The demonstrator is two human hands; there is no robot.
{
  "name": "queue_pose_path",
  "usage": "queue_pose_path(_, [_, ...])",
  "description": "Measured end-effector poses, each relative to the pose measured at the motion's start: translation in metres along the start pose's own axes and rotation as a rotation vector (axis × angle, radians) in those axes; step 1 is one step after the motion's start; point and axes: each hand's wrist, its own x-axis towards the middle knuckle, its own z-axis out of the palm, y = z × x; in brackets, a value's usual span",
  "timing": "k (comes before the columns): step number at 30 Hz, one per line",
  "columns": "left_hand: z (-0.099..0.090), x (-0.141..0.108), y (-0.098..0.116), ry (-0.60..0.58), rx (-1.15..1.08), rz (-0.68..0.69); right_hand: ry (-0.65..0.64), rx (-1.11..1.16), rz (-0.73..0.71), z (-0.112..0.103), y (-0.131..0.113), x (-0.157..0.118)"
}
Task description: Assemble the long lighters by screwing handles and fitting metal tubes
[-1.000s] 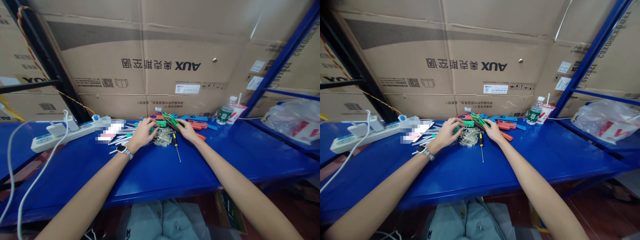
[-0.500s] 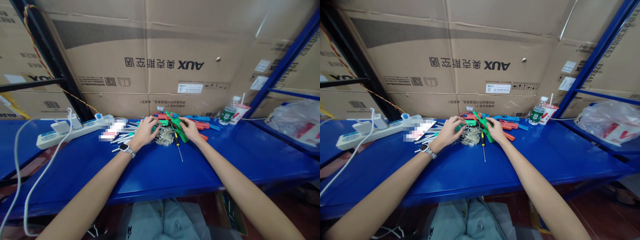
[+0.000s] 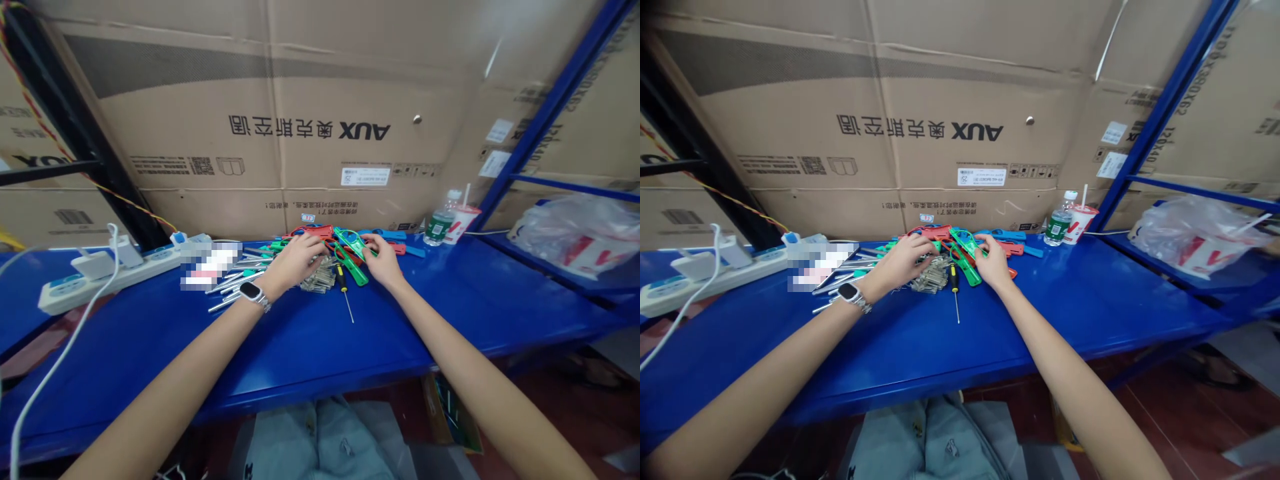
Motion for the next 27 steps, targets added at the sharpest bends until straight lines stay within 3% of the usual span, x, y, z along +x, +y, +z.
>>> queue_pose_path(7, [0.031, 0.063, 0.003, -0.320, 0.114, 0.006, 0.025, -0.011, 0.120, -0.012, 0.006, 0.000])
queue_pose_path(10, [0.032, 0.071, 0.002, -0.342, 0.170, 0.026, 0.025, 0.026, 0.150, -0.015, 0.006, 0.002])
queue_pose_path(12, [0.021, 0.069, 0.002, -0.309, 0.182, 0.047, 0.025, 0.045, 0.157, -0.017, 0.005, 0.002])
queue_pose_path(15, [-0.010, 0.051, 0.004, -0.240, 0.215, 0.076, 0.001, 0.067, 0.156, -0.016, 0.001, -0.002])
queue_pose_path(20, [-0.056, -0.003, 0.013, -0.147, 0.293, 0.036, -0.140, -0.074, 0.105, 0.001, -0.008, -0.017])
queue_pose_path(23, [-0.063, -0.034, 0.021, -0.144, 0.287, 0.009, -0.219, -0.273, 0.090, 0.005, -0.015, -0.026])
queue_pose_path(27, [-0.060, -0.065, 0.031, -0.145, 0.249, -0.019, -0.121, -0.363, -0.105, 0.000, -0.041, -0.038])
